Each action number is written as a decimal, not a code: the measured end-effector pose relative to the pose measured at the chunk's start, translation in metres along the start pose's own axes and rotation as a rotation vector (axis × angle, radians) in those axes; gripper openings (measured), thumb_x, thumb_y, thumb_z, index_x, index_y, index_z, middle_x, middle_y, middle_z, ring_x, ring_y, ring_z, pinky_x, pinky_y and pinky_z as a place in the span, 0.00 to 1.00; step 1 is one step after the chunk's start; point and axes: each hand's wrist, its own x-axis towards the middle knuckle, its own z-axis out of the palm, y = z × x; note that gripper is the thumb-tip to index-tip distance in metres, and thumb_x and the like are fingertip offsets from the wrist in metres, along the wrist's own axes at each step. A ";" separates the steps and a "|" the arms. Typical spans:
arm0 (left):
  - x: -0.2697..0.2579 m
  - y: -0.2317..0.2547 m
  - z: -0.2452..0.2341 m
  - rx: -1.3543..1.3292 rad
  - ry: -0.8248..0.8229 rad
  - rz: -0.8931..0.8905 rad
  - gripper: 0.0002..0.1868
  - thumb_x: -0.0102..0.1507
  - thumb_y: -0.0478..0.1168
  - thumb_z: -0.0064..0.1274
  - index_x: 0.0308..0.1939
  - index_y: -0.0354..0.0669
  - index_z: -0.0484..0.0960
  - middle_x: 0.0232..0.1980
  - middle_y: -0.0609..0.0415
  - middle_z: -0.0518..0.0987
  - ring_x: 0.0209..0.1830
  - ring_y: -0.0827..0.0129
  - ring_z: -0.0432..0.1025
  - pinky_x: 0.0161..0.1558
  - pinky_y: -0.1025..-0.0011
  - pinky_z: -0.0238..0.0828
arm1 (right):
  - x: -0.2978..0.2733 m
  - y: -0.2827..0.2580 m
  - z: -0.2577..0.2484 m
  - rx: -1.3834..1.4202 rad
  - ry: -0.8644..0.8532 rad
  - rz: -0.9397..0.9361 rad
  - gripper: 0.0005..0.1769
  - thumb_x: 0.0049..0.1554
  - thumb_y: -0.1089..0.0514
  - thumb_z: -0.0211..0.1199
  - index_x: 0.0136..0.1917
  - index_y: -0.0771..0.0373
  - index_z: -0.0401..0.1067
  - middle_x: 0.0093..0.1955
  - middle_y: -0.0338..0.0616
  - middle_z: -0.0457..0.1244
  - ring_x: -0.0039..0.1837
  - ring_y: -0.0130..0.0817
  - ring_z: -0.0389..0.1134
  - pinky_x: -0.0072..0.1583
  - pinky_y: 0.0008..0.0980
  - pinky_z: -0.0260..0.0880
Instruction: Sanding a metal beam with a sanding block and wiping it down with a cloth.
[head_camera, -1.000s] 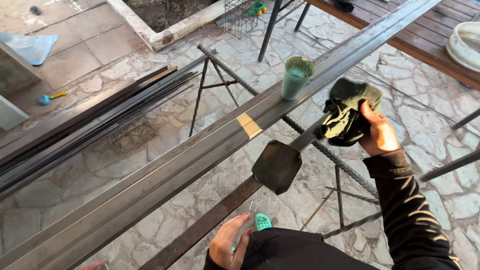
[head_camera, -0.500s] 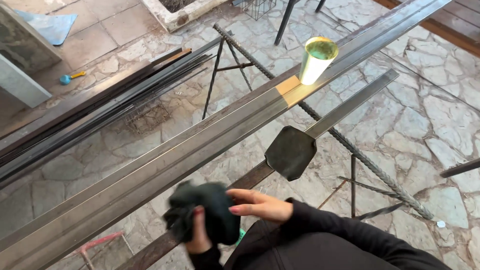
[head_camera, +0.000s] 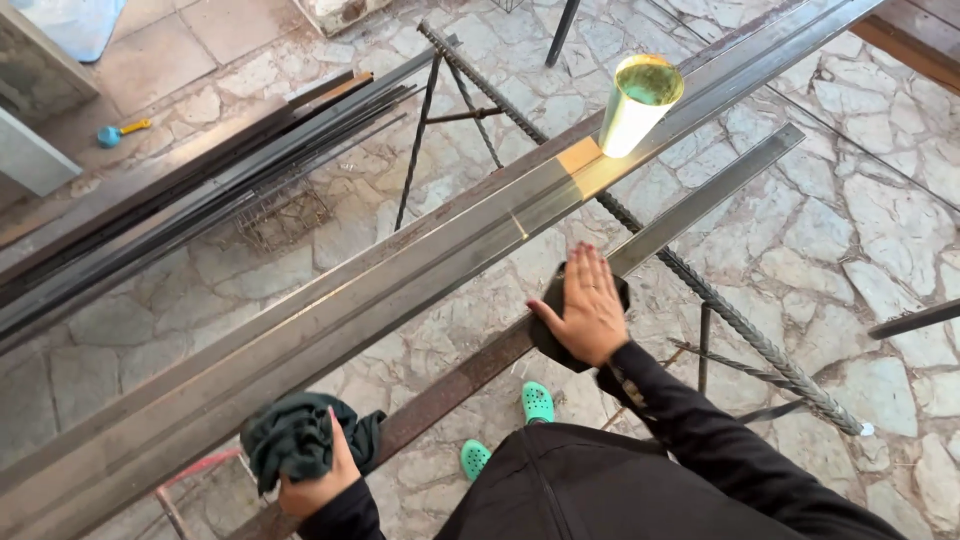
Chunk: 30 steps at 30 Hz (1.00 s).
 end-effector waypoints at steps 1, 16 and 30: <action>-0.003 -0.004 0.004 0.032 -0.004 -0.013 0.27 0.62 0.50 0.74 0.45 0.25 0.86 0.47 0.35 0.84 0.47 0.45 0.80 0.55 0.56 0.76 | 0.001 0.014 0.002 -0.121 0.132 -0.046 0.58 0.60 0.22 0.52 0.77 0.78 0.56 0.77 0.74 0.53 0.81 0.62 0.51 0.81 0.53 0.42; -0.045 -0.052 0.039 0.369 -0.033 -0.183 0.29 0.61 0.62 0.77 0.41 0.38 0.90 0.39 0.46 0.86 0.39 0.54 0.81 0.44 0.59 0.79 | 0.037 0.043 -0.021 0.039 -0.300 0.100 0.61 0.60 0.21 0.35 0.83 0.72 0.27 0.87 0.63 0.25 0.87 0.52 0.23 0.81 0.48 0.21; -0.045 -0.049 0.036 0.424 -0.053 -0.215 0.31 0.62 0.63 0.76 0.46 0.37 0.90 0.42 0.45 0.87 0.40 0.54 0.81 0.46 0.60 0.81 | 0.063 0.001 -0.059 0.054 -0.308 0.392 0.70 0.53 0.12 0.24 0.82 0.76 0.25 0.85 0.68 0.21 0.87 0.56 0.20 0.81 0.48 0.19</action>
